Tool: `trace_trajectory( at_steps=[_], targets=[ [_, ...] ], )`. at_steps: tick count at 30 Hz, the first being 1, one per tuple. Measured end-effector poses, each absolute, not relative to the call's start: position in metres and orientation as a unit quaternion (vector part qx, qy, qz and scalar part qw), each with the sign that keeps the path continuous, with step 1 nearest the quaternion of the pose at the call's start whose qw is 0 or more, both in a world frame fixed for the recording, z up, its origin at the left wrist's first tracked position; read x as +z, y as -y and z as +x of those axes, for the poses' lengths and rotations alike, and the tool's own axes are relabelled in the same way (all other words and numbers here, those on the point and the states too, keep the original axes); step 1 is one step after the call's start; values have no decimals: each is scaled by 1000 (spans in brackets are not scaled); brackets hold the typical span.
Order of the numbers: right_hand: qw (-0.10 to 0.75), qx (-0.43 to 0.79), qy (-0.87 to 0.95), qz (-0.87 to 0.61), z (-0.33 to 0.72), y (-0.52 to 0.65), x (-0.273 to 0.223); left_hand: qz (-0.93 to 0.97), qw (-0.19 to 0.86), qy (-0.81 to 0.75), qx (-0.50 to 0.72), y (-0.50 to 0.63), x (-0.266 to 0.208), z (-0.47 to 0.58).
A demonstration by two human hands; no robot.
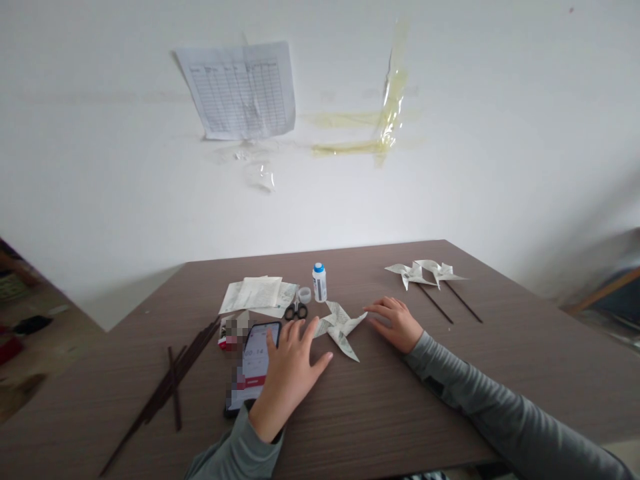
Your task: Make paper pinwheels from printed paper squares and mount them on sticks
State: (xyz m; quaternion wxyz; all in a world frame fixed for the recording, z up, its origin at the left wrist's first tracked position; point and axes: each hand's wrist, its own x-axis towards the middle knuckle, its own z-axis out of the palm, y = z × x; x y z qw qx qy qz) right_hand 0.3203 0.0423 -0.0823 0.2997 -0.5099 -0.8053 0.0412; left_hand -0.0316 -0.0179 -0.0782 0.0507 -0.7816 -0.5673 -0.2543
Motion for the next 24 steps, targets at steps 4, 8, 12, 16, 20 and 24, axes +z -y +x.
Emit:
trace_trajectory(
  at_steps=[4,8,12,16,20,24],
  targets=[
    [273,43,782,-559,326,-39,-89,-779,82,569,-249,25,-91,-38],
    [226,47,773,-591,325,-36,-89,-777,84,589,-207,32,-83,-35],
    [206,51,779,-590,323,-35,-87,-774,69,609,-162,37,-66,-29],
    [207,45,782,-586,323,-36,-87,-783,53,598,-165,37,-54,-27],
    [196,47,780,-592,323,-36,-87,-792,39,591,-150,37,-38,-25],
    [200,41,781,-590,324,-36,-87,-779,35,613,-125,33,-3,-31]
  ],
)
